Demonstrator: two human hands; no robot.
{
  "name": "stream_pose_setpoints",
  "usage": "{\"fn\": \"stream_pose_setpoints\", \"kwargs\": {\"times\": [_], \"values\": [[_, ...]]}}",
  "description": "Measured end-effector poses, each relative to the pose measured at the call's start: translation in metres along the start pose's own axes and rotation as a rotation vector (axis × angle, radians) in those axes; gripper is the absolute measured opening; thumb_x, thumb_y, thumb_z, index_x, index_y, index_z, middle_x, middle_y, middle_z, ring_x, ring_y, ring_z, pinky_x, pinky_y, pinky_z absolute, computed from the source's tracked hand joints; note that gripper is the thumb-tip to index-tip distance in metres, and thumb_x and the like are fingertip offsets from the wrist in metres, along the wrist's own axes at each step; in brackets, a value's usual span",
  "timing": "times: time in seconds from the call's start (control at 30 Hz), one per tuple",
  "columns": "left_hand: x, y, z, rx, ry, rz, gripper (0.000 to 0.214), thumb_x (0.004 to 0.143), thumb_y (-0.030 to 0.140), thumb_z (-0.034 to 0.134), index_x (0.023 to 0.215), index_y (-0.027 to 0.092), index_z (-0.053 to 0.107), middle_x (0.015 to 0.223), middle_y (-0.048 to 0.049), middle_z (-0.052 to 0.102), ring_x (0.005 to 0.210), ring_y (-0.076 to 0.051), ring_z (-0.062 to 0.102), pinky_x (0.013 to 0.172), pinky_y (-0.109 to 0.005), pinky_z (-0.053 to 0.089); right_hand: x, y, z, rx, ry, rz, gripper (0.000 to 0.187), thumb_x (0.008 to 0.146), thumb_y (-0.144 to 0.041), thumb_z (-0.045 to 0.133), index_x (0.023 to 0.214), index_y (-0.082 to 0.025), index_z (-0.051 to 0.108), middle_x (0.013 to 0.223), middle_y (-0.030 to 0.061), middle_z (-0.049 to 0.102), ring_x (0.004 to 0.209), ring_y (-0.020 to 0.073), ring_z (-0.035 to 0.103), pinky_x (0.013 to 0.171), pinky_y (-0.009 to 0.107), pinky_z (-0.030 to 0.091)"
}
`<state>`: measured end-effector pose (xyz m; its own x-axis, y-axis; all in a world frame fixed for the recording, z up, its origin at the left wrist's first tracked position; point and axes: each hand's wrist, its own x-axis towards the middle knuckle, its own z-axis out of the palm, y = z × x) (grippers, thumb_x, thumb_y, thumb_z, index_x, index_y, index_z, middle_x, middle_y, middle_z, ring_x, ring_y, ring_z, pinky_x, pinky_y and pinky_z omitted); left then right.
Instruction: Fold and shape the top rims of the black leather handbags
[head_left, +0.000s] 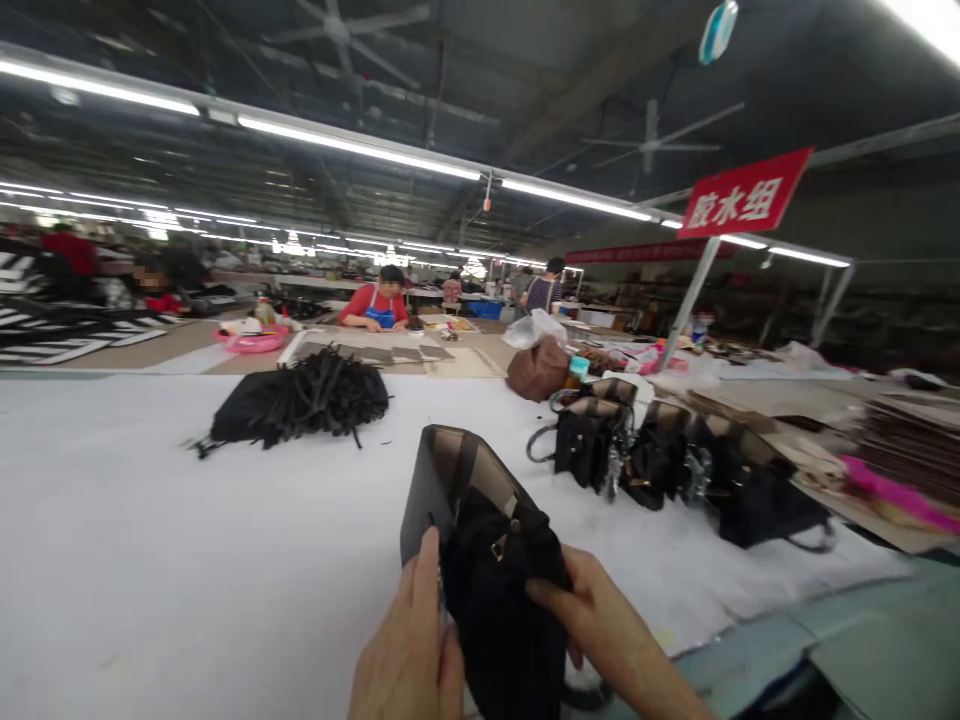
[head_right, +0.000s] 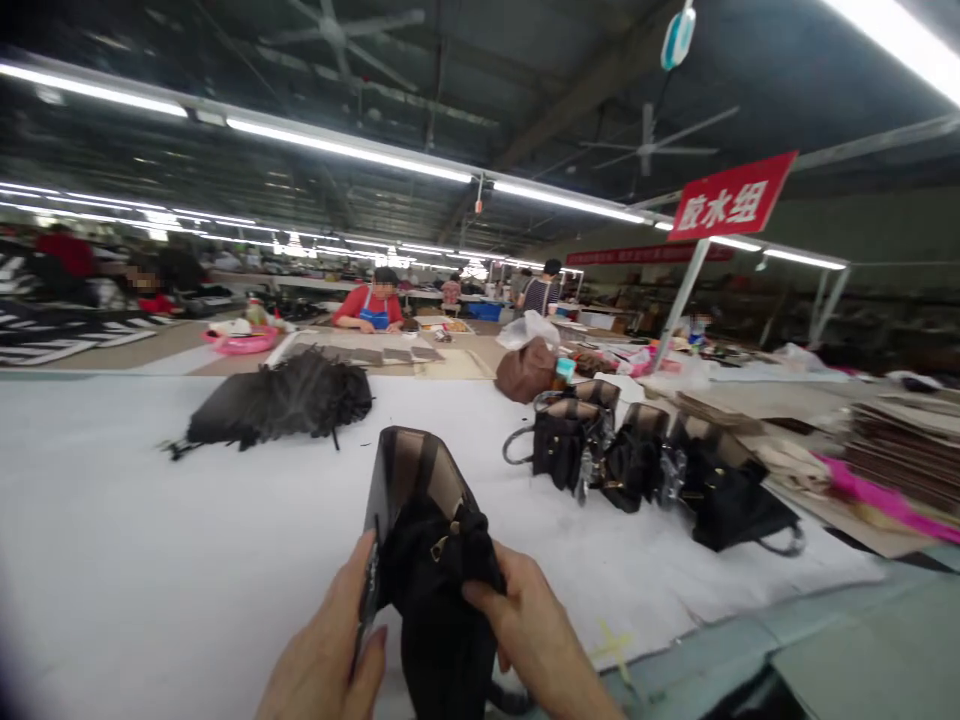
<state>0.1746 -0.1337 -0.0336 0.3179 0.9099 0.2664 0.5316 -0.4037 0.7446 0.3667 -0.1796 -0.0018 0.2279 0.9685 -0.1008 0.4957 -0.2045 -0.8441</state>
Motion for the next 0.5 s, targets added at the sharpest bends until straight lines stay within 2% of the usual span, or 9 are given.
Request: {"fn": "stream_pose_setpoints", "kwargs": {"times": [0.1, 0.17, 0.23, 0.3, 0.4, 0.47, 0.5], "values": [[-0.002, -0.032, -0.017, 0.047, 0.1, -0.018, 0.054, 0.072, 0.017, 0.037, 0.126, 0.012, 0.037, 0.121, -0.0109, 0.051, 0.109, -0.021, 0.05, 0.089, -0.029, 0.043, 0.022, -0.005, 0.019, -0.307, -0.029, -0.187, 0.02, 0.073, -0.022, 0.043, 0.088, -0.022, 0.056, 0.071, -0.002, 0.059, 0.061, 0.0135, 0.054, 0.053, 0.021, 0.041], [-0.004, -0.051, -0.029, 0.076, 0.104, -0.022, 0.046, 0.072, 0.019, 0.038, 0.117, 0.012, 0.047, 0.113, -0.0103, 0.057, 0.104, -0.021, 0.054, 0.086, -0.027, 0.045, 0.036, 0.001, 0.026, -0.525, -0.012, -0.289, 0.025, 0.073, -0.017, 0.044, 0.093, -0.024, 0.057, 0.079, -0.0007, 0.063, 0.077, 0.0166, 0.057, 0.068, 0.024, 0.041], [-0.005, -0.061, -0.036, 0.093, 0.086, -0.033, 0.04, 0.074, 0.022, 0.038, 0.111, 0.013, 0.051, 0.106, -0.0096, 0.061, 0.1, -0.02, 0.056, 0.084, -0.025, 0.046, 0.048, 0.011, 0.032, -0.688, 0.065, -0.32, 0.032, 0.074, -0.014, 0.042, 0.102, -0.024, 0.056, 0.086, 0.0021, 0.064, 0.084, 0.0188, 0.057, 0.074, 0.028, 0.04], [-0.003, -0.061, -0.038, 0.101, 0.037, -0.046, 0.037, 0.078, 0.022, 0.035, 0.11, 0.013, 0.051, 0.102, -0.0099, 0.063, 0.095, -0.019, 0.058, 0.08, -0.025, 0.046, 0.051, 0.021, 0.037, -0.805, 0.23, -0.351, 0.039, 0.074, -0.012, 0.043, 0.11, -0.02, 0.052, 0.098, 0.0068, 0.063, 0.091, 0.0218, 0.056, 0.078, 0.033, 0.04], [0.002, -0.05, -0.036, 0.131, -0.064, -0.098, 0.033, 0.082, 0.02, 0.03, 0.11, 0.014, 0.048, 0.091, -0.0093, 0.065, 0.085, -0.019, 0.06, 0.072, -0.027, 0.045, 0.037, 0.034, 0.042, -0.892, 0.49, -0.519, 0.044, 0.073, -0.019, 0.05, 0.117, -0.016, 0.048, 0.117, 0.0104, 0.054, 0.107, 0.0274, 0.048, 0.088, 0.04, 0.037], [0.005, -0.044, -0.036, 0.18, -0.116, -0.156, 0.029, 0.083, 0.018, 0.03, 0.105, 0.016, 0.048, 0.082, -0.0074, 0.065, 0.078, -0.02, 0.061, 0.067, -0.027, 0.043, 0.018, 0.046, 0.047, -0.893, 0.579, -0.615, 0.044, 0.075, -0.03, 0.052, 0.117, -0.019, 0.049, 0.12, 0.0093, 0.052, 0.108, 0.0282, 0.048, 0.089, 0.04, 0.04], [0.007, -0.042, -0.037, 0.206, -0.137, -0.179, 0.026, 0.083, 0.017, 0.03, 0.101, 0.017, 0.048, 0.079, -0.0065, 0.064, 0.075, -0.02, 0.06, 0.065, -0.027, 0.042, 0.008, 0.054, 0.052, -0.887, 0.602, -0.613, 0.042, 0.077, -0.035, 0.051, 0.116, -0.021, 0.051, 0.118, 0.0086, 0.054, 0.103, 0.0278, 0.052, 0.084, 0.038, 0.044]]}}
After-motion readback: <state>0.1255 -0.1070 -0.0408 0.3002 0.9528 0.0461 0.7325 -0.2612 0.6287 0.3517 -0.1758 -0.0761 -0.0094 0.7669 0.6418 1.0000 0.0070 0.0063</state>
